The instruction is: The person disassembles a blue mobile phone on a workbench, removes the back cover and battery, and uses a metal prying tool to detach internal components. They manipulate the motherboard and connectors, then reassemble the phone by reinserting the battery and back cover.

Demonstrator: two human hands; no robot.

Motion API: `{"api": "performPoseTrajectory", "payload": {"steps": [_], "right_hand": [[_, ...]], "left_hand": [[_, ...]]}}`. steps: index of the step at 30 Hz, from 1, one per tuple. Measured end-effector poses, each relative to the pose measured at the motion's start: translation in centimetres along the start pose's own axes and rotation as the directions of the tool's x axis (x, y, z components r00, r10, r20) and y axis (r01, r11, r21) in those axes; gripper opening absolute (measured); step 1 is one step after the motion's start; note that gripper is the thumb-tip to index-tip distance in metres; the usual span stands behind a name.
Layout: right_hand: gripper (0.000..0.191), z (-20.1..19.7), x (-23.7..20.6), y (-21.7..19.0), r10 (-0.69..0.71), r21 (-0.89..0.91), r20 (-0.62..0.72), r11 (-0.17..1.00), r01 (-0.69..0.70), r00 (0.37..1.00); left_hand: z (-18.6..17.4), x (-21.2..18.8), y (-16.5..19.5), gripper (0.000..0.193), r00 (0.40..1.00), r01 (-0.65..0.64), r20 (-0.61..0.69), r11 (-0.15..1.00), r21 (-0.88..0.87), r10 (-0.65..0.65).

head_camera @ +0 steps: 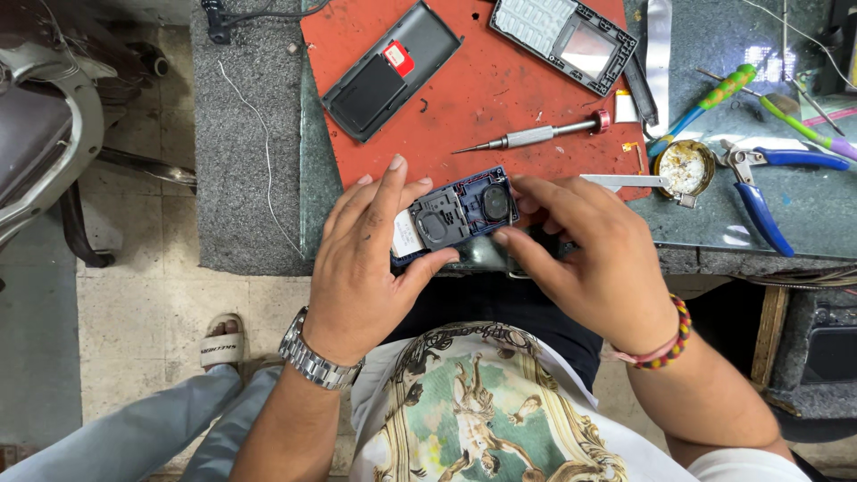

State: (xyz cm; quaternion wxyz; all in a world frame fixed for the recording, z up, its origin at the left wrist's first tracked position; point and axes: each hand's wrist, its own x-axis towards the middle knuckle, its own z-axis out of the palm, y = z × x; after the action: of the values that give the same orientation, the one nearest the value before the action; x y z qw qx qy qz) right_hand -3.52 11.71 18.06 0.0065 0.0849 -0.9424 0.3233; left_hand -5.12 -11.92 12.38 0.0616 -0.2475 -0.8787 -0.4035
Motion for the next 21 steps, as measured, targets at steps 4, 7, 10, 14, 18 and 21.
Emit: {"api": "performPoseTrajectory", "payload": {"steps": [4,7,10,14,18,21], "right_hand": [[0.042,0.3,0.6,-0.6,-0.11,-0.097,-0.003,0.989,0.109,0.994],[0.04,0.4,0.8,-0.5,-0.125,-0.089,-0.007,0.988,0.124,0.992],[0.038,0.3,0.8,-0.3,-0.077,-0.04,0.004,0.996,0.078,0.997],[0.036,0.3,0.9,-0.3,0.0,0.035,0.033,0.999,-0.001,0.999],[0.034,0.4,1.1,-0.3,0.025,0.093,0.046,0.995,-0.03,0.999],[0.033,0.4,1.2,-0.1,0.013,0.106,0.042,0.994,-0.018,0.999]], "left_hand": [[0.0,0.0,0.0,0.101,1.0,-0.013,-0.01,1.0,0.001,0.013],[0.1,0.0,0.0,0.101,1.0,-0.017,-0.008,1.0,0.005,0.017],[0.2,0.0,0.0,0.102,0.999,-0.027,-0.021,1.0,-0.005,0.027],[0.2,0.1,-0.1,0.102,0.999,-0.034,-0.025,0.999,-0.011,0.034],[0.1,0.0,0.0,0.102,0.999,-0.026,-0.023,1.0,-0.014,0.025],[0.1,0.0,0.0,0.103,1.0,-0.025,-0.018,1.0,-0.011,0.025]]}}
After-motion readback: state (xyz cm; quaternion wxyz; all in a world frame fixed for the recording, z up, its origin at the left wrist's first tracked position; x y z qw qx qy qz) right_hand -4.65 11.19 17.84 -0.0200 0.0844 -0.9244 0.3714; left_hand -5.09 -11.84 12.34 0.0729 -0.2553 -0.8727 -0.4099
